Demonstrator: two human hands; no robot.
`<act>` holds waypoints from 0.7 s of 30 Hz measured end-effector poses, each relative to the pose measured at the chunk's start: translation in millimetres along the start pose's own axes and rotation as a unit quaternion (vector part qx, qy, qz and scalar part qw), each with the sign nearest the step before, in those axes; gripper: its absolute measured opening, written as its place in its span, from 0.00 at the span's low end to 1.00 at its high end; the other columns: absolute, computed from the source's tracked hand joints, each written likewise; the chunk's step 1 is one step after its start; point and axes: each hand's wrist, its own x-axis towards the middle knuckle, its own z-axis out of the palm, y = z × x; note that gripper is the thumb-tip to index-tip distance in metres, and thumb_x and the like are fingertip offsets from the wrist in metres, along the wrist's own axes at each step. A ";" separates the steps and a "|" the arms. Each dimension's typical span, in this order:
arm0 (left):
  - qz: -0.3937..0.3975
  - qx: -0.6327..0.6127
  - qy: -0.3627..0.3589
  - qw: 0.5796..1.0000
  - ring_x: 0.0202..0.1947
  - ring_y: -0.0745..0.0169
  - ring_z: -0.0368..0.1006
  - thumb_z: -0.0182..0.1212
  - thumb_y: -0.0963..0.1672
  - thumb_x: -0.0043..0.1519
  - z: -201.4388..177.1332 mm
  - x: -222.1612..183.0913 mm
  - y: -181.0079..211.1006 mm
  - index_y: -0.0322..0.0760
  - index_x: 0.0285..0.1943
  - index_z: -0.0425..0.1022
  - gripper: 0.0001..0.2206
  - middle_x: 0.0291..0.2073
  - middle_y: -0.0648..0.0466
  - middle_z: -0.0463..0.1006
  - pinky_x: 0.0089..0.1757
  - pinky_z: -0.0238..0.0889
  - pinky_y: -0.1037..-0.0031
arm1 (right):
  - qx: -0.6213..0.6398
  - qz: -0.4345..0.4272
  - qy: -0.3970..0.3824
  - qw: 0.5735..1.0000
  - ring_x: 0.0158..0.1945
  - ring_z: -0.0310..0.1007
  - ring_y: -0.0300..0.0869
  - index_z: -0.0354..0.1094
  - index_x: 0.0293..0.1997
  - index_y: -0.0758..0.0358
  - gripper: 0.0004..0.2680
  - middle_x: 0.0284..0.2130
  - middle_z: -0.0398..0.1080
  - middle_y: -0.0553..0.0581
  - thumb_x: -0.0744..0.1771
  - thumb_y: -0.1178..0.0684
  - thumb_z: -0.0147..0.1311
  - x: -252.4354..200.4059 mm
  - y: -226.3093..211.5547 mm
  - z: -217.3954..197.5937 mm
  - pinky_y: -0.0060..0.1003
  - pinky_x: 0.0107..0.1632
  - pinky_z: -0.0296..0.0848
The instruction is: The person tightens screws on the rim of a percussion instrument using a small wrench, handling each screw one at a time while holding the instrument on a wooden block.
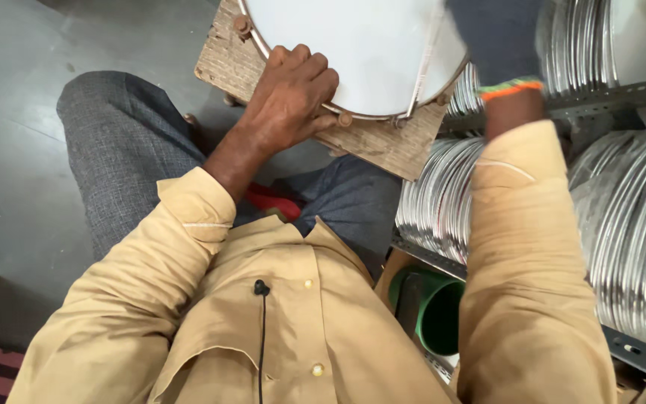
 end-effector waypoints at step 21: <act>0.009 0.053 -0.001 0.999 0.47 0.53 0.65 0.79 0.50 0.52 1.4 12.8 15.0 0.39 0.48 0.73 0.23 0.43 0.52 0.70 0.49 0.54 0.61 | 0.084 -0.127 -0.021 0.988 0.30 0.70 0.47 0.74 0.47 0.51 0.04 0.29 0.70 0.53 0.70 0.50 0.62 -92.6 -126.3 -69.2 0.41 0.33 0.66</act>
